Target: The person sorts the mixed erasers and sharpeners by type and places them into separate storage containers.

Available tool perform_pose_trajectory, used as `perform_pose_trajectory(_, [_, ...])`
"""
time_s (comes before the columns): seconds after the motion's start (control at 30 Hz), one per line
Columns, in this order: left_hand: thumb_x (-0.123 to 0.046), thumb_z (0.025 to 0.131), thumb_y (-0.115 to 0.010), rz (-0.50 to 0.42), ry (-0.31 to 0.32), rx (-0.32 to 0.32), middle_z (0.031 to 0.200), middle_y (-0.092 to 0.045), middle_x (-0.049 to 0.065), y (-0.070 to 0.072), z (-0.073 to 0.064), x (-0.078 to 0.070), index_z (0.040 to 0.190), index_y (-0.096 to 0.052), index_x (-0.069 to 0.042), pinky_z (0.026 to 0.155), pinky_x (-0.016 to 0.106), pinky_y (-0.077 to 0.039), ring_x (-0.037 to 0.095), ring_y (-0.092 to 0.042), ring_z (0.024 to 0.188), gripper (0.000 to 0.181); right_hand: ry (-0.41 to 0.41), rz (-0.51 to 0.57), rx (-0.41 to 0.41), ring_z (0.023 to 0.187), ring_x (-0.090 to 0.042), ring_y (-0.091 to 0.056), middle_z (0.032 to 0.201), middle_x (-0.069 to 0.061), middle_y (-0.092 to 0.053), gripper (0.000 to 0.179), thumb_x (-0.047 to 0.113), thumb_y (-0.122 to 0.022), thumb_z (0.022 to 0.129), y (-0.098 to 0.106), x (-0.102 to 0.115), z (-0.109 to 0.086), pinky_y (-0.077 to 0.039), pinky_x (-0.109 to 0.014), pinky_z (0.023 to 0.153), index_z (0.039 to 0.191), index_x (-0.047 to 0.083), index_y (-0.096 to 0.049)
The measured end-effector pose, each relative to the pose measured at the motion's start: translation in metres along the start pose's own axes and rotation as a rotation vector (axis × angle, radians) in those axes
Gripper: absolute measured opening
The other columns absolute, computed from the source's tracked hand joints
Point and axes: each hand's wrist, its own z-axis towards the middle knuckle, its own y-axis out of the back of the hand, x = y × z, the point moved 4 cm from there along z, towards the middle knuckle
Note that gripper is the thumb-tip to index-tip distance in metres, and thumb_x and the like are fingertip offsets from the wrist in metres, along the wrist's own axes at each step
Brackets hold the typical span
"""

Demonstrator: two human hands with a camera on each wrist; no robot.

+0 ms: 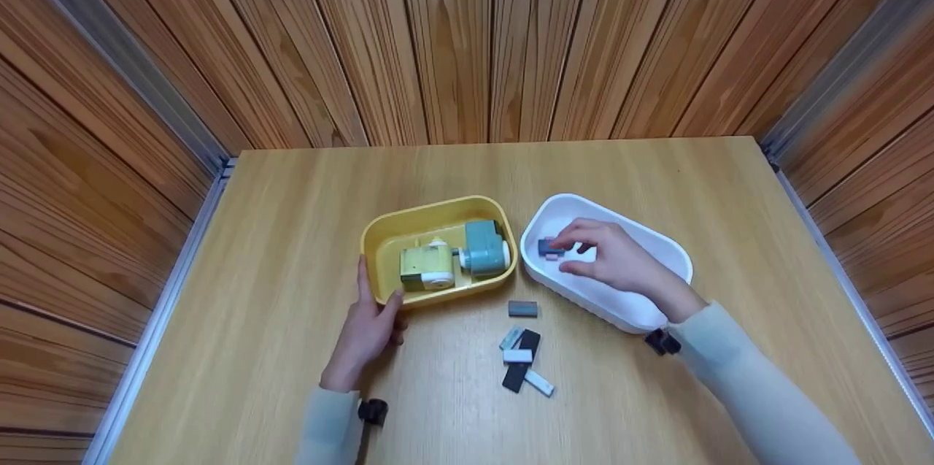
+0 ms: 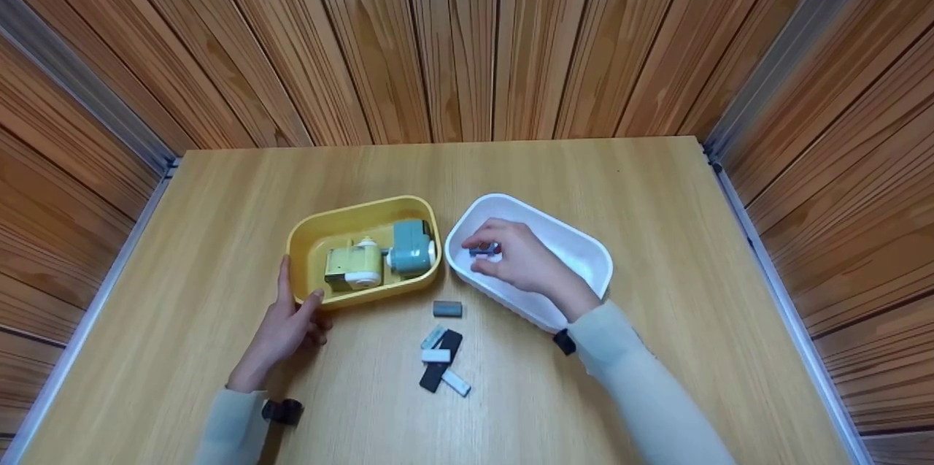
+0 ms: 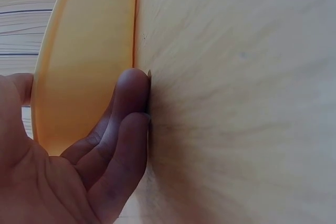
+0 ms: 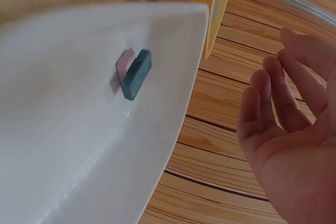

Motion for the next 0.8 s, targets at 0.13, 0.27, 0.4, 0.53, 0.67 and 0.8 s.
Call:
perform_pose_trajectory(0.13, [-0.046,0.102,-0.052,0.002,-0.008,-0.004,0.076,-0.066,0.012,0.000,0.000,0.001,0.154,0.018,-0.046,0.058,0.035,-0.053,0.027,-0.064,0.059,0.087,0.029,0.001,-0.006,0.105,-0.021,-0.061,0.116,0.006,-0.066,0.033,0.020,-0.078,0.088,-0.010,0.006,-0.014,-0.052,-0.044,0.087,0.121,0.019,-0.073])
perform_pose_trajectory(0.27, [-0.043,0.102,-0.052,-0.011,-0.008,-0.012,0.076,-0.066,0.012,-0.001,0.001,0.001,0.153,0.017,-0.047,0.058,0.036,-0.054,0.028,-0.064,0.059,0.086,0.009,-0.003,-0.024,0.108,-0.017,-0.060,0.117,0.009,-0.064,0.032,0.024,-0.077,0.089,-0.020,0.010,-0.027,-0.050,-0.044,0.092,0.121,0.020,-0.073])
perform_pose_trajectory(0.4, [-0.044,0.102,-0.052,-0.020,-0.004,-0.013,0.077,-0.066,0.013,-0.001,0.001,0.001,0.154,0.016,-0.048,0.058,0.037,-0.054,0.028,-0.065,0.060,0.085,0.012,0.020,-0.055,0.107,-0.015,-0.060,0.115,0.008,-0.065,0.029,0.021,-0.076,0.090,-0.031,0.012,-0.037,-0.050,-0.043,0.093,0.119,0.020,-0.073])
perform_pose_trajectory(0.53, [-0.044,0.102,-0.052,-0.030,0.003,-0.013,0.078,-0.066,0.013,-0.001,0.000,0.001,0.153,0.016,-0.048,0.060,0.037,-0.055,0.028,-0.065,0.061,0.085,0.051,0.058,-0.067,0.107,-0.017,-0.061,0.114,0.008,-0.065,0.030,0.020,-0.077,0.089,-0.045,0.015,-0.042,-0.051,-0.041,0.093,0.118,0.025,-0.073])
perform_pose_trajectory(0.67, [-0.041,0.103,-0.052,-0.038,-0.002,-0.014,0.079,-0.066,0.014,-0.001,0.000,0.000,0.153,0.016,-0.048,0.060,0.038,-0.055,0.028,-0.065,0.061,0.085,0.031,0.117,-0.036,0.105,-0.022,-0.062,0.111,0.012,-0.064,0.030,0.019,-0.077,0.090,-0.061,0.018,-0.045,-0.050,-0.040,0.092,0.118,0.027,-0.073])
perform_pose_trajectory(0.8, [-0.041,0.103,-0.052,-0.040,-0.009,-0.018,0.080,-0.066,0.014,-0.001,0.000,0.001,0.154,0.016,-0.046,0.060,0.037,-0.055,0.028,-0.064,0.061,0.085,0.014,0.142,0.011,0.105,-0.017,-0.060,0.112,0.012,-0.064,0.030,0.015,-0.076,0.090,-0.076,0.016,-0.047,-0.049,-0.040,0.093,0.118,0.026,-0.073])
